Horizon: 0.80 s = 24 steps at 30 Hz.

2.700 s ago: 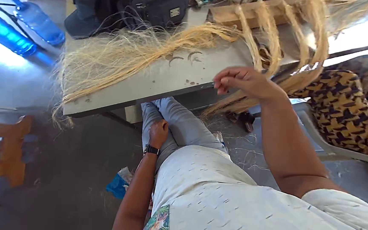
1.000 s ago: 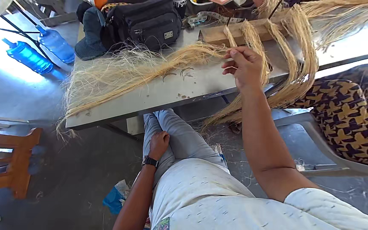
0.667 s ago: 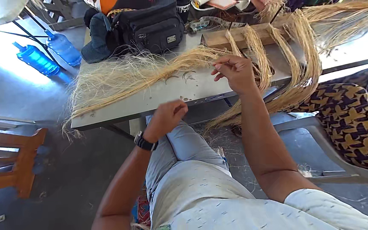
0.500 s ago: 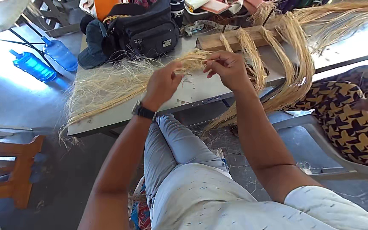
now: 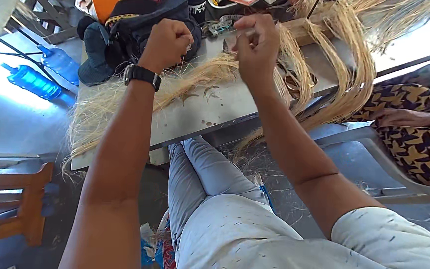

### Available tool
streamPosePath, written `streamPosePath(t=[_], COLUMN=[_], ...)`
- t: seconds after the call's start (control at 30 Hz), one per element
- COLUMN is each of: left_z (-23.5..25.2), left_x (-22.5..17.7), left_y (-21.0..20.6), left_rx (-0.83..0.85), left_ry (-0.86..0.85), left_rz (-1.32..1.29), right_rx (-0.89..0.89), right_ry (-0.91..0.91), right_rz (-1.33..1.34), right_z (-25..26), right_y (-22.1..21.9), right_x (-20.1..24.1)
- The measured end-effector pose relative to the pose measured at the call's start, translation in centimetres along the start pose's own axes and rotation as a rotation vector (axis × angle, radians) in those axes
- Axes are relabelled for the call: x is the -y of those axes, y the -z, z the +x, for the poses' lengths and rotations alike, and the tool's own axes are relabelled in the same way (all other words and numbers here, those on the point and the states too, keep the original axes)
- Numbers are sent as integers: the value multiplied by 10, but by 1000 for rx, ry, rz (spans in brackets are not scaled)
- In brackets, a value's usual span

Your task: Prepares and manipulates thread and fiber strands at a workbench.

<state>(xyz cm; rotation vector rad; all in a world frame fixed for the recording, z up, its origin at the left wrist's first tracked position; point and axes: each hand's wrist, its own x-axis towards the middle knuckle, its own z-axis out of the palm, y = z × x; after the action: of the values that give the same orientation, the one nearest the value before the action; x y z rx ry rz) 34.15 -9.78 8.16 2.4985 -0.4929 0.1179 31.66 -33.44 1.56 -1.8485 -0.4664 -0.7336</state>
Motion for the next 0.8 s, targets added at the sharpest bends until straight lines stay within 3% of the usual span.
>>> streamPosePath(t=[0.1, 0.2, 0.27, 0.37, 0.43, 0.53, 0.67, 0.8], left_z=[3, 3, 2, 0, 1, 3, -2, -16], left_x=[2, 1, 1, 0, 1, 2, 19, 44], left_y=[9, 10, 8, 2, -2, -7, -14, -28], left_rx=[-27, -41, -47, -34, -18, -18, -52, 71], left_ry=[21, 56, 58, 51, 36, 32, 67, 125], left_rz=[7, -4, -38, -56, -58, -57, -58, -37], right_rx=[185, 412, 455, 347, 323, 361, 372, 395], right_ry=[72, -12, -158, -497, -629, -585, -454, -469], right_rz=[-35, -51, -8, 192, 345, 558, 523, 525], right_z=[-21, -27, -27, -24, -19, -8, 10, 25], right_y=[-30, -67, -86, -101, -105, -104, -94, -84], right_x=[9, -2, -10, -12, -13, -15, -15, -15])
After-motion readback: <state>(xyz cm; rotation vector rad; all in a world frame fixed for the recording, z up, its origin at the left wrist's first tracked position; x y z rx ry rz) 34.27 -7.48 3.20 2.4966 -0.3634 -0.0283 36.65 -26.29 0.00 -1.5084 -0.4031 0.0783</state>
